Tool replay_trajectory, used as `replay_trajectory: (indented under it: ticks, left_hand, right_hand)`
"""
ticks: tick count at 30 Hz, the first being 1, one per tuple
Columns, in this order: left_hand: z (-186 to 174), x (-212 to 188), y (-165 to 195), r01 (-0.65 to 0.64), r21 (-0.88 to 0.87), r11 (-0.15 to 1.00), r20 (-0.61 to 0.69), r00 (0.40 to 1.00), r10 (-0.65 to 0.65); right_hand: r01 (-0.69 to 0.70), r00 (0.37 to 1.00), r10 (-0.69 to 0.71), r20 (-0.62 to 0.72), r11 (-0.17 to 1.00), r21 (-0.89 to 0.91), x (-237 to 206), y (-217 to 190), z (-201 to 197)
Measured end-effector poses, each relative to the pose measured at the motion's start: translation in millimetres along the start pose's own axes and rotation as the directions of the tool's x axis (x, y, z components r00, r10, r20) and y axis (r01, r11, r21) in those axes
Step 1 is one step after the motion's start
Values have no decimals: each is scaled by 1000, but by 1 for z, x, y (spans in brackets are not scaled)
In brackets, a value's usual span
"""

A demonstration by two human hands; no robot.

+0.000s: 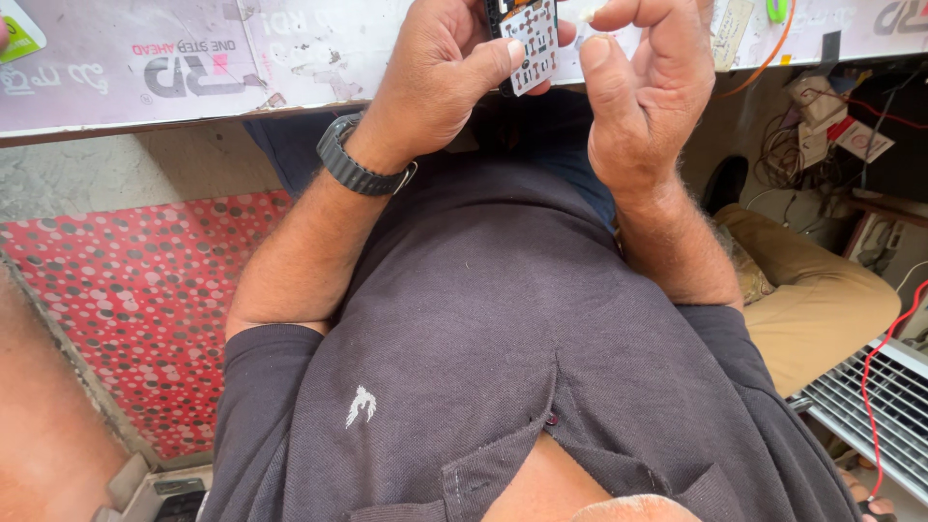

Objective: The person disassembles a small electronic device, removes a circuit board, and uses a green pen-like tool to clean or adjust components on the board. They then spray the board with a liquid from a small bottle.

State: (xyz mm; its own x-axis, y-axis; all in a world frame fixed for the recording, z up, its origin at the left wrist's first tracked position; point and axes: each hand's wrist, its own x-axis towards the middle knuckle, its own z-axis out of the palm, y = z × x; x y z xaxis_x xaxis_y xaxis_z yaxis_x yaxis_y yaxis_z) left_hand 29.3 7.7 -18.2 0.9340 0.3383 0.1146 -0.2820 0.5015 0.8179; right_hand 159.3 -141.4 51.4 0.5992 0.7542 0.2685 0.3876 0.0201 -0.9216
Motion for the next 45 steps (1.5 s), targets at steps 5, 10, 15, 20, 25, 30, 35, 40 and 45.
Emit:
replay_trajectory:
  ticks: [5,10,15,20,25,30,35,40,45]
  left_hand:
    - [-2,-1,0,3,63,998,20,1000,-4]
    - [4,1,10,16,-17,1000,8,1000,-16]
    - [19,5,22,108,-87,990,-27,994,-110]
    - [36,12,30,168,-132,977,-112,977,-183]
    - [45,12,33,166,-108,980,-131,975,-179]
    - [49,14,32,177,-112,978,-173,966,-195]
    - [53,19,31,162,-112,980,-147,973,-177]
    - [51,16,30,166,-114,980,-149,972,-182]
    - [48,16,29,158,-106,982,-133,976,-172]
  right_hand:
    - [-4,1000,4,4,1000,-8,-2,7,-2]
    - [64,997,-66,-30,996,-55,-2,16,-18]
    - [-25,998,17,-58,989,-144,-18,16,-77]
    - [-357,931,352,-94,934,-34,-42,22,-129]
    - [-428,884,433,-175,901,67,-58,51,-139]
    - [-426,850,452,-269,892,152,-70,74,-158]
    - [-344,824,443,-354,887,307,-72,91,-171]
    - [-315,841,436,-321,876,364,-74,93,-154]
    - [-352,847,363,-390,930,101,-73,87,-144]
